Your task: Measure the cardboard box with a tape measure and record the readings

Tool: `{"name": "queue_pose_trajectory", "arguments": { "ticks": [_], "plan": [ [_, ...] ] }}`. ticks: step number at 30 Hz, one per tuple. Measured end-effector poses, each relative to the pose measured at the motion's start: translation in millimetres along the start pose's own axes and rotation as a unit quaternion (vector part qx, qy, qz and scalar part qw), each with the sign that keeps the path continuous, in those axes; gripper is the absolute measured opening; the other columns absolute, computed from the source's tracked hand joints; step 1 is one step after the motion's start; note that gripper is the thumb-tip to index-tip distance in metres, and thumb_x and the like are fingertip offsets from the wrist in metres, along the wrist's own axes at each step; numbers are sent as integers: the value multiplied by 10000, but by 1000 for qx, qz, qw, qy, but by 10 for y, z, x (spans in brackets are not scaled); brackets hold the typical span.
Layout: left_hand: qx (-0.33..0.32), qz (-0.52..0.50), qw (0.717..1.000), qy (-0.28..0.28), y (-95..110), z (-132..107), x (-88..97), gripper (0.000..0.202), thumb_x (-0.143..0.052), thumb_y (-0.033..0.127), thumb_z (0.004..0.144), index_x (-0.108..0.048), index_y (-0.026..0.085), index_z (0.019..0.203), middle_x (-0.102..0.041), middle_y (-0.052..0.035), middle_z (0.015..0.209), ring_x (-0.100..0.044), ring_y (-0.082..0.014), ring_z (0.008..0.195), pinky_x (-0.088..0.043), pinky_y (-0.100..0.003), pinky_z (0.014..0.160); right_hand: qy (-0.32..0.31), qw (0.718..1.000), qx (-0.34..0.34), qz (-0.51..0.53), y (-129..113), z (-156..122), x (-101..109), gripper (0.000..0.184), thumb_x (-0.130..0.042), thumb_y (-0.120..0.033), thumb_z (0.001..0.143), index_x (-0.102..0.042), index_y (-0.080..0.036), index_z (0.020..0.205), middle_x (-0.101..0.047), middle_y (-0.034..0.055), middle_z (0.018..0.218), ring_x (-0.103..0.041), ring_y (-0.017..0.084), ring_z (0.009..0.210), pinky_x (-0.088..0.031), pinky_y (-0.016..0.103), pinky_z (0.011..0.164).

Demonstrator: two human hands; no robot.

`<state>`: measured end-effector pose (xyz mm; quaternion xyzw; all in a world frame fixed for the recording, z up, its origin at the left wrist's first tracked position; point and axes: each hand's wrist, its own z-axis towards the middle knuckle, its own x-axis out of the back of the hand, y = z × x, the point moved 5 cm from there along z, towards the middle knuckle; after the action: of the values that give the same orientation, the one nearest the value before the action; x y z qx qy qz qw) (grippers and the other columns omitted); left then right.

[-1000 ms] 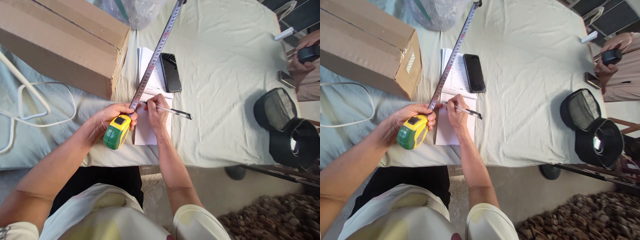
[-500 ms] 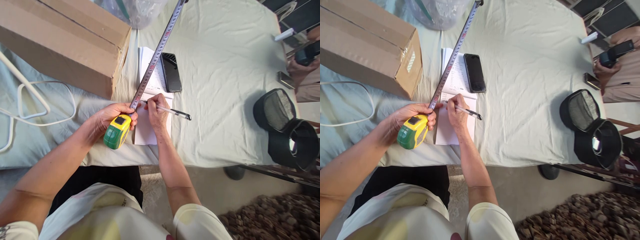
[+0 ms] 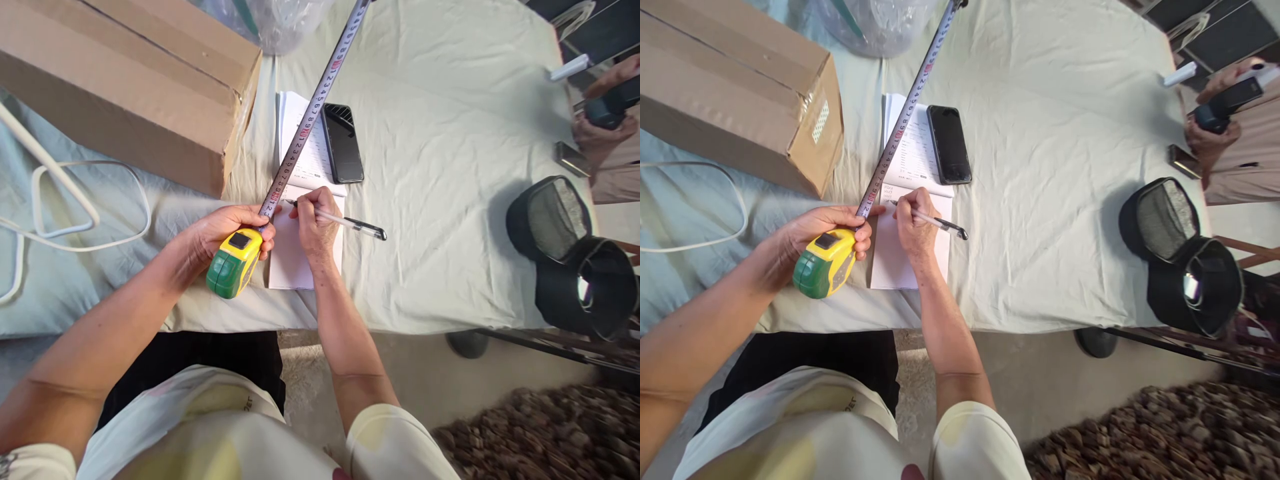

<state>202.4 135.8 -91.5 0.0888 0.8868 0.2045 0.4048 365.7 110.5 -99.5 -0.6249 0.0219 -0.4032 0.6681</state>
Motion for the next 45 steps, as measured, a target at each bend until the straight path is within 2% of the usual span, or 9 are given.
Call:
{"name": "queue_pose_trajectory", "arguments": {
  "ticks": [10,18,22,25,28,32,37,40,45],
  "plan": [
    [7,3,1000,0,-11,20,11,134,-482,99,897,-587,177,868,-604,-31,614,-595,-162,547,-533,-265,574,2,1000,5,-3,-7,-4,3,170,-485,-143,802,-449,-248,673,-561,-75,550,-510,115,548,-422,272,584],
    [18,1,1000,1,-11,36,29,157,-475,99,906,-599,164,836,-612,-41,601,-608,-174,506,-509,-255,500,4,999,9,38,1,-18,24,178,-497,-169,833,-469,-242,673,-574,-73,554,-525,109,552,-426,276,600],
    [9,-7,1000,0,-21,36,26,163,-471,78,900,-598,155,832,-601,-39,585,-606,-171,507,-529,-262,533,54,994,-3,91,76,16,85,228,-508,-296,945,-472,-239,728,-570,-67,600,-533,107,581,-430,285,631],
    [-1,-16,1000,-5,-30,34,30,172,-470,78,900,-628,143,908,-593,-34,585,-600,-172,512,-528,-266,540,79,991,-7,110,102,41,116,280,-526,-422,978,-479,-239,771,-585,-62,643,-542,107,603,-436,287,642],
    [-24,-5,1000,-19,-35,27,34,215,-466,73,901,-657,137,976,-593,-32,585,-595,-173,520,-526,-268,547,82,988,5,132,66,40,129,324,-535,-531,974,-511,-238,838,-626,-54,681,-556,104,605,-453,287,647],
    [-62,25,997,-40,-55,-10,29,211,-480,65,890,-677,126,933,-593,-37,584,-602,-165,541,-518,-250,561,75,985,39,149,-16,20,148,408,-464,-640,973,-543,-243,918,-653,-55,683,-576,96,562,-477,283,630],
    [-84,45,995,-43,-90,-56,12,170,-504,76,881,-669,112,859,-587,-34,594,-608,-151,547,-508,-235,571,53,984,24,170,-46,28,171,445,-427,-666,971,-511,-241,870,-686,-46,653,-610,101,542,-490,269,598],
    [-112,62,991,-33,-49,-118,-12,171,-499,55,858,-659,110,836,-593,-38,582,-604,-148,543,-496,-226,562,28,987,16,158,-75,47,212,441,-466,-660,953,-500,-233,849,-718,-19,703,-650,113,588,-512,277,632],
    [-176,110,978,-13,4,-478,-38,122,-554,93,841,-672,121,827,-636,-67,581,-604,-163,531,-452,-226,504,-80,993,29,78,-144,91,255,423,-663,-615,846,-469,-240,873,-749,18,875,-721,162,789,-572,366,800]
  ]
}}
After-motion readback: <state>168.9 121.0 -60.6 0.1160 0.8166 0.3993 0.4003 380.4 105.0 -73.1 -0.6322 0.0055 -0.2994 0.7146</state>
